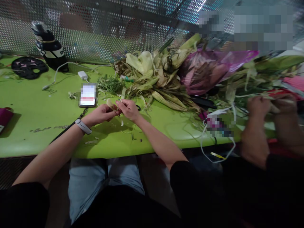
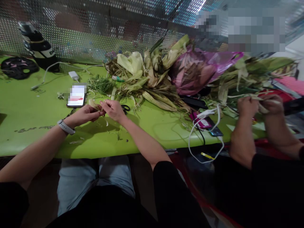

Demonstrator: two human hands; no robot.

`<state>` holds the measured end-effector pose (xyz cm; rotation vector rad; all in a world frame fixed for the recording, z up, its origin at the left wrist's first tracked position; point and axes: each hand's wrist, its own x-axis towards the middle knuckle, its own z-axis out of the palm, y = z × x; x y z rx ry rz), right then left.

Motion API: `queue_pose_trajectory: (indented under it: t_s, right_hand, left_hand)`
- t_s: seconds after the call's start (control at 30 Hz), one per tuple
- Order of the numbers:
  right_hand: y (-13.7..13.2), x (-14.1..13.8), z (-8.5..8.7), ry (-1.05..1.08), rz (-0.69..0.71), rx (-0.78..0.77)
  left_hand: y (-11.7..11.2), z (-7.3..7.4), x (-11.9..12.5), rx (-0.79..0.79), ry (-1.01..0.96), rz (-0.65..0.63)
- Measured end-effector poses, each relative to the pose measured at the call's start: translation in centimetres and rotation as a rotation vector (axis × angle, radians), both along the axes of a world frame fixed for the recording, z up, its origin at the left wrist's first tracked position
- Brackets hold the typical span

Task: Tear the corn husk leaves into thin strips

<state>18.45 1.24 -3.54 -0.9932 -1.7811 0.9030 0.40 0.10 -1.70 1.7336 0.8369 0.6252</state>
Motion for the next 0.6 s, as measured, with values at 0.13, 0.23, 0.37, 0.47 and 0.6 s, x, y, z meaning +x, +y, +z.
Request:
queue_pose_trajectory:
  t_s: [0.13,0.23,0.37,0.47,0.6]
  right_hand:
    - [-0.1,0.0,0.0,-0.013,-0.061,0.091]
    - [-0.3,0.4,0.5,-0.013,-0.054,0.084]
    - [-0.7,1.1,1.8,0.0,0.075,0.202]
    - [-0.6,1.1,2.1,-0.055,0.187,0.223]
    - [-0.1,0.8,1.4,0.083,0.194,0.179]
  left_hand:
    - [-0.1,0.1,-0.1,0.0,-0.009,-0.046]
    - [-0.2,0.0,0.0,0.004,-0.016,-0.049]
    - [-0.3,-0.5,0.4,0.053,0.052,-0.017]
    - [-0.3,-0.6,0.7,0.082,0.044,0.001]
    - [-0.5,0.0,0.9,0.002,0.01,-0.019]
